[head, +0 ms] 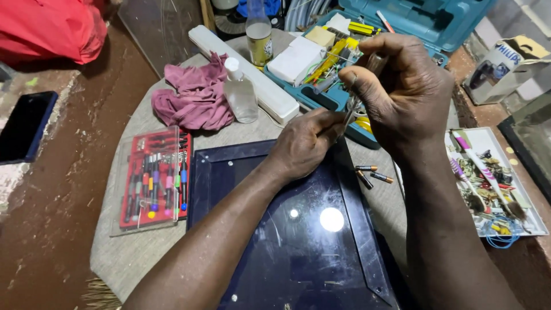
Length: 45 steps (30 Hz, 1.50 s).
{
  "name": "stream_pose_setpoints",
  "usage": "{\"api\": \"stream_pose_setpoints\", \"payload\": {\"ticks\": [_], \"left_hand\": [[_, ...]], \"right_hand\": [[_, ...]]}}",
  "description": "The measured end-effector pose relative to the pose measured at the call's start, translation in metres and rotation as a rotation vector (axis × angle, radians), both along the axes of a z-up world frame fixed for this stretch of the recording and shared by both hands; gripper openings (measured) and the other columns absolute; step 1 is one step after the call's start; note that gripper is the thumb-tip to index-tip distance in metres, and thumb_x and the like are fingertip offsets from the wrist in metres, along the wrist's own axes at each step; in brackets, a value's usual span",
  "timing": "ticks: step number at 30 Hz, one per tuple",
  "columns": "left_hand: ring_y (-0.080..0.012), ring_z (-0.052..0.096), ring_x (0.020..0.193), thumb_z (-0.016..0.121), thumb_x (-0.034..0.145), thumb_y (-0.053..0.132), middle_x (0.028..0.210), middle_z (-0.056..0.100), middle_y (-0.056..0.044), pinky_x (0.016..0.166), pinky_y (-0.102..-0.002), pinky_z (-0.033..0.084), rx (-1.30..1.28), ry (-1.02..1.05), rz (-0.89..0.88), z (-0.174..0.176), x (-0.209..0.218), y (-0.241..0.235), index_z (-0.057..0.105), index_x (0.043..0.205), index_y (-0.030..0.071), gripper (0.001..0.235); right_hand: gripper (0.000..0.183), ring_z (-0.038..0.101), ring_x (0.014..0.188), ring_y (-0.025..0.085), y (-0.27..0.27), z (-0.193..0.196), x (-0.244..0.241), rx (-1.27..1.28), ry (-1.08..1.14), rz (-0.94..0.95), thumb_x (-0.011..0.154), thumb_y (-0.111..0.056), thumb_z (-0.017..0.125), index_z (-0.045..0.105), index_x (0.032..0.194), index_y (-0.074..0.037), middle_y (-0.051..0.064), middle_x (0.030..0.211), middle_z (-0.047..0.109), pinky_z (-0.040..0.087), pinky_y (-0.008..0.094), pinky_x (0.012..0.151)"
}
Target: Disassembling a black plastic frame from an electronic device using a screwdriver on a workbench.
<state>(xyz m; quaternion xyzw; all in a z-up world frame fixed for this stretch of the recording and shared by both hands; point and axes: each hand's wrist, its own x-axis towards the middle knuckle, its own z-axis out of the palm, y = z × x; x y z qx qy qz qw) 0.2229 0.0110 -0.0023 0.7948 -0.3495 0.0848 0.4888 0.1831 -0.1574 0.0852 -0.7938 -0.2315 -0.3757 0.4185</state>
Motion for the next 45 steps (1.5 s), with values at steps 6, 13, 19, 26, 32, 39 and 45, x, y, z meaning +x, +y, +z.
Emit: {"api": "stream_pose_setpoints", "payload": {"ticks": [6,13,19,26,32,39,45], "left_hand": [[-0.0263,0.076,0.108,0.059,0.106,0.024,0.115,0.076,-0.005,0.092,-0.038,0.058,-0.008,0.042,-0.054,0.008,-0.003,0.004,0.073,0.126,0.012,0.027],[-0.0285,0.075,0.1,0.059,0.106,0.024,0.109,0.075,-0.006,0.084,-0.041,0.056,0.011,-0.051,-0.025,0.003,0.001,0.0,0.071,0.119,0.012,0.021],[-0.028,0.077,0.108,0.062,0.104,0.025,0.117,0.079,-0.006,0.094,-0.039,0.057,-0.01,-0.012,-0.025,0.005,0.004,0.002,0.075,0.118,0.012,0.024],[-0.0287,0.073,0.098,0.057,0.103,0.026,0.106,0.076,-0.008,0.084,-0.041,0.053,-0.043,0.006,-0.04,0.015,-0.004,0.001,0.071,0.11,0.011,0.022],[-0.0211,0.078,0.092,0.061,0.104,0.035,0.104,0.083,-0.003,0.075,-0.036,0.057,-0.075,0.107,-0.015,0.013,-0.004,-0.012,0.073,0.122,0.018,0.027],[-0.0132,0.053,0.071,0.073,0.09,0.047,0.076,0.062,0.005,0.062,-0.034,0.039,-0.16,0.169,0.085,0.017,-0.009,-0.013,0.064,0.085,0.02,0.028],[-0.0149,0.055,0.069,0.07,0.084,0.062,0.073,0.06,0.004,0.065,-0.038,0.043,-0.128,0.127,0.171,0.021,-0.01,-0.015,0.05,0.08,0.017,0.049]], "right_hand": [[0.029,0.059,0.085,0.012,0.004,-0.004,0.004,0.015,-0.059,-0.026,0.113,-0.007,0.092,0.069,0.129,0.002,0.007,0.097,0.069,0.053,0.029,0.082],[0.027,0.064,0.087,0.015,0.001,-0.004,0.009,0.025,-0.038,0.026,0.114,0.0,0.087,0.067,0.131,0.003,0.011,0.101,0.07,0.057,0.03,0.082],[0.018,0.066,0.085,0.014,0.009,0.005,0.005,0.046,0.076,0.052,0.118,-0.001,0.075,0.066,0.133,0.002,0.008,0.097,0.067,0.057,0.027,0.079],[0.019,0.07,0.096,0.024,-0.002,0.007,0.006,0.078,0.205,0.419,0.12,-0.001,0.055,0.054,0.138,0.003,0.02,0.111,0.071,0.062,0.034,0.091],[0.031,0.073,0.117,0.03,-0.016,0.026,0.006,-0.137,0.265,0.353,0.121,-0.007,0.044,0.049,0.15,0.004,0.022,0.141,0.061,0.06,0.037,0.104],[0.039,0.057,0.082,0.023,-0.023,0.027,-0.006,-0.426,-0.105,-0.211,0.12,-0.03,0.091,0.088,0.137,0.004,0.012,0.101,0.053,0.043,0.037,0.064],[0.036,0.059,0.084,0.021,-0.012,0.024,-0.011,-0.442,-0.08,-0.239,0.113,-0.036,0.095,0.079,0.119,-0.004,0.009,0.099,0.058,0.047,0.036,0.066]]}}
